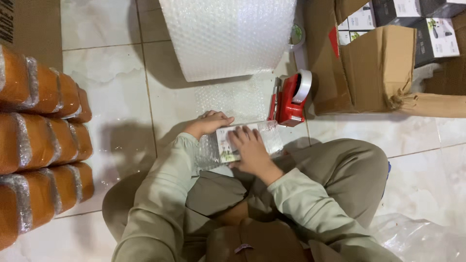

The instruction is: The person sits on the floor and wraps small rectangular boxes with bubble wrap. They use a tape dispenser to secure the bubble wrap around each box and then place the wrapped items into a larger cardboard box.

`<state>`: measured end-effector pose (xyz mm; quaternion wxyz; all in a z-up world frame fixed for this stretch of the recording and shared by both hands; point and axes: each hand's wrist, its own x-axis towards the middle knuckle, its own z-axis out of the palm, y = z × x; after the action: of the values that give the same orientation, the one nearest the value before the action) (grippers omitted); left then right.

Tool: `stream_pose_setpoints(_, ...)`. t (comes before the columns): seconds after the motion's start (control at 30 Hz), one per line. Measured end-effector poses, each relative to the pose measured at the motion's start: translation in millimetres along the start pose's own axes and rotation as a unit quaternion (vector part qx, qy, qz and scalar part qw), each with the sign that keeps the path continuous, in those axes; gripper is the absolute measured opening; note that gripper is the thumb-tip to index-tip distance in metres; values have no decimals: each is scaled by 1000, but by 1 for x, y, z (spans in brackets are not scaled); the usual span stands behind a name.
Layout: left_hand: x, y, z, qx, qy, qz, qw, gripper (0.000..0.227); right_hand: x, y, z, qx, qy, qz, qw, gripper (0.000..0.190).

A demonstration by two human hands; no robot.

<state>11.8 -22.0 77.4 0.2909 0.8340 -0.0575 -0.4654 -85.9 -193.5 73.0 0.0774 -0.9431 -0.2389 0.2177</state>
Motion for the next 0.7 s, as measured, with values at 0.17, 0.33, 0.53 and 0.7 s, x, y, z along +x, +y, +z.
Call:
stream_pose_setpoints(0.17, 64, -34, 10, 52, 65, 77, 994, 63, 41, 24, -35, 81, -60, 1, 995, 94)
stream_pose_setpoints(0.33, 62, -42, -7, 72, 136, 180, 972, 31, 98, 49, -45, 97, -136, 8, 986, 104)
stream_pose_setpoints(0.53, 69, -56, -16, 2, 148, 237, 960, 27, 130, 52, -70, 110, -280, 35, 953, 109)
stream_pose_setpoints(0.7, 138, -102, -5, -145, 99, 271, 946, 38, 152, 60, -71, 177, -285, 73, 939, 115)
